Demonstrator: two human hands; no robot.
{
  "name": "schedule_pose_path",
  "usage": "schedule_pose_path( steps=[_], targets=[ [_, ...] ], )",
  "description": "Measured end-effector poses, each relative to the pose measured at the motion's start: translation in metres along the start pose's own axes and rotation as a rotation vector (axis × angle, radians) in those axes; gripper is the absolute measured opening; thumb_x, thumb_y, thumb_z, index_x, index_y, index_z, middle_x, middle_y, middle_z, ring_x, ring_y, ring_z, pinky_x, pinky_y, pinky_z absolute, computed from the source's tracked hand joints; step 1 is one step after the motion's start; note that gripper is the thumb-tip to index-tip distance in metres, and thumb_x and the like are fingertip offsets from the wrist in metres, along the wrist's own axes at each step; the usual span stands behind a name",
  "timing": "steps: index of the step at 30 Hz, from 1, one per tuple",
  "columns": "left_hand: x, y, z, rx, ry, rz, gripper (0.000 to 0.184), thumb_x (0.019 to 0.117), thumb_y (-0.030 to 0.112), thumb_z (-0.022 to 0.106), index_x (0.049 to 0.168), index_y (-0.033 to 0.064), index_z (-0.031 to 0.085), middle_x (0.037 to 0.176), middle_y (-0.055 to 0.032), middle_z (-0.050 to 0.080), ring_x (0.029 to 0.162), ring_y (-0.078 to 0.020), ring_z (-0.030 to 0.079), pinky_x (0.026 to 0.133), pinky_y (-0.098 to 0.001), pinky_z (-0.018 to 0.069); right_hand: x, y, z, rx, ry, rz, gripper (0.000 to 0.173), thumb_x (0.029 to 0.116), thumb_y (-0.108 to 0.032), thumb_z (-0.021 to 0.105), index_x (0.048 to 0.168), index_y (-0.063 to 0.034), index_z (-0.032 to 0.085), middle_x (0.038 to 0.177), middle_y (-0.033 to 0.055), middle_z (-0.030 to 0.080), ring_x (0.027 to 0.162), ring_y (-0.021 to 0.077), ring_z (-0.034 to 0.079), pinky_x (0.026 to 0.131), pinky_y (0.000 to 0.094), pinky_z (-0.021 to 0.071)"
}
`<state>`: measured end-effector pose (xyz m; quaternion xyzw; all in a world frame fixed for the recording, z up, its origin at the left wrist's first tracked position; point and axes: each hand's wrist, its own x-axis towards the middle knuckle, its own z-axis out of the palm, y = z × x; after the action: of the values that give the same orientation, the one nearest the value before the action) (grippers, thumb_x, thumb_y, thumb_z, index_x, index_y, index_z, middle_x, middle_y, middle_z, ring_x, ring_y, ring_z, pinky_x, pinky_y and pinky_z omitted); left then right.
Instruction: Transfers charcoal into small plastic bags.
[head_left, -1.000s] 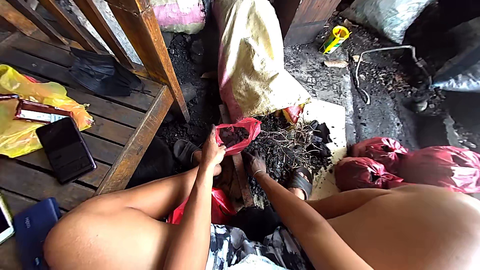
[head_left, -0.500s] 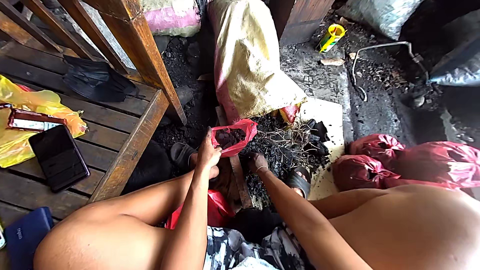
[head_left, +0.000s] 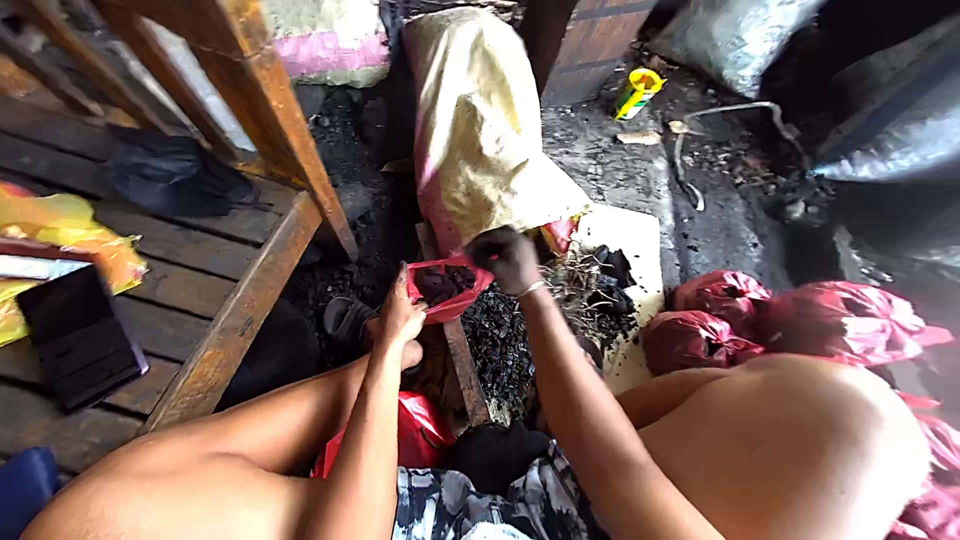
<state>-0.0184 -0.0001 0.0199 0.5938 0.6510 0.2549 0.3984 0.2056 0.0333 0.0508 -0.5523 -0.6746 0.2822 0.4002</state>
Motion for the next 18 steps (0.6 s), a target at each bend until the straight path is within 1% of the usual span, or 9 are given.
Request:
schedule_pose_path(
  steps=[3,5,7,9,11,12,14,16,18],
  targets=[
    [0.0,-0.001,0.004,0.009,-0.006,0.023,0.09,0.0869,0.004,0.074,0.162,0.0034,0.025,0.153,-0.0247,0.047,0.141,-0.0337,0.048,0.118,-0.0514,0.0379,0.003,-0.018,0.035,-0.292,-0.262,-0.011,0.027,0.0847,-0.021,0.082,0.111,-0.0208,0.079,0.119,0.0124,0.07,0.113,0.0332,0.065,0.094,0.0606,0.0529],
    [-0.003,0.0,0.003,0.024,-0.004,-0.015,0.09,0.0873,0.003,0.073,0.162,0.0049,0.023,0.153,-0.0241,0.048,0.141,-0.0336,0.049,0.118,-0.0509,0.0389,-0.001,-0.007,0.046,-0.304,-0.247,0.012,0.033,0.0868,-0.022,0.081,0.119,-0.0225,0.077,0.124,0.0139,0.069,0.12,0.0364,0.061,0.1,0.0614,0.0493],
    [-0.003,0.001,0.0,0.026,-0.01,-0.063,0.09,0.0879,0.001,0.071,0.163,0.0075,0.022,0.152,-0.0244,0.048,0.139,-0.0353,0.051,0.115,-0.053,0.0409,-0.004,0.014,0.039,-0.218,-0.116,0.08,0.025,0.0922,-0.017,0.074,0.117,-0.0154,0.078,0.119,0.0152,0.071,0.115,0.0343,0.065,0.099,0.0576,0.0527],
    [0.001,-0.004,0.003,0.007,-0.008,-0.068,0.09,0.088,0.0,0.07,0.164,0.009,0.022,0.153,-0.024,0.048,0.137,-0.0369,0.052,0.112,-0.0556,0.044,-0.008,0.042,0.022,-0.181,0.017,0.234,0.02,0.0953,-0.017,0.069,0.111,-0.0085,0.077,0.11,0.0144,0.074,0.105,0.0303,0.07,0.095,0.0553,0.0559],
    [0.006,-0.006,0.005,-0.008,0.002,-0.044,0.091,0.0874,0.0,0.07,0.164,0.0096,0.022,0.153,-0.0239,0.047,0.136,-0.0384,0.053,0.11,-0.0584,0.0448,-0.017,0.071,0.004,-0.212,0.056,0.432,0.021,0.0987,-0.021,0.069,0.114,-0.0068,0.075,0.107,0.0158,0.075,0.101,0.0333,0.072,0.093,0.0595,0.0549],
    [0.008,-0.005,0.006,-0.011,0.0,-0.038,0.091,0.0873,0.0,0.07,0.164,0.0103,0.022,0.153,-0.0239,0.047,0.135,-0.0388,0.054,0.109,-0.0593,0.0454,-0.024,0.085,-0.002,-0.254,0.012,0.531,0.023,0.0994,-0.023,0.068,0.114,-0.0066,0.073,0.107,0.0173,0.074,0.102,0.0361,0.071,0.093,0.0621,0.0539],
    [0.009,-0.003,0.009,-0.017,-0.011,-0.03,0.091,0.0873,0.001,0.07,0.164,0.0103,0.021,0.153,-0.0243,0.047,0.134,-0.0379,0.055,0.108,-0.058,0.0462,-0.04,0.11,-0.003,-0.319,-0.174,0.696,0.03,0.0996,-0.027,0.066,0.12,-0.0054,0.072,0.116,0.0207,0.073,0.113,0.0395,0.068,0.101,0.0628,0.0495],
    [0.006,0.0,0.01,-0.003,-0.024,-0.037,0.091,0.0876,0.002,0.07,0.164,0.0095,0.022,0.153,-0.0242,0.047,0.136,-0.0367,0.053,0.111,-0.0559,0.044,-0.058,0.128,0.015,-0.374,-0.336,0.761,0.039,0.0979,-0.029,0.066,0.13,-0.0076,0.068,0.129,0.0202,0.068,0.123,0.0385,0.064,0.107,0.0607,0.0472],
    [0.001,0.004,0.007,0.018,-0.043,-0.059,0.09,0.0887,0.003,0.07,0.164,0.0097,0.021,0.154,-0.0232,0.046,0.139,-0.0359,0.05,0.114,-0.0544,0.0414,-0.078,0.133,0.037,-0.462,-0.393,0.789,0.05,0.0987,-0.034,0.064,0.145,-0.0142,0.059,0.146,0.0222,0.057,0.135,0.043,0.054,0.11,0.0639,0.0441]
  ],
)
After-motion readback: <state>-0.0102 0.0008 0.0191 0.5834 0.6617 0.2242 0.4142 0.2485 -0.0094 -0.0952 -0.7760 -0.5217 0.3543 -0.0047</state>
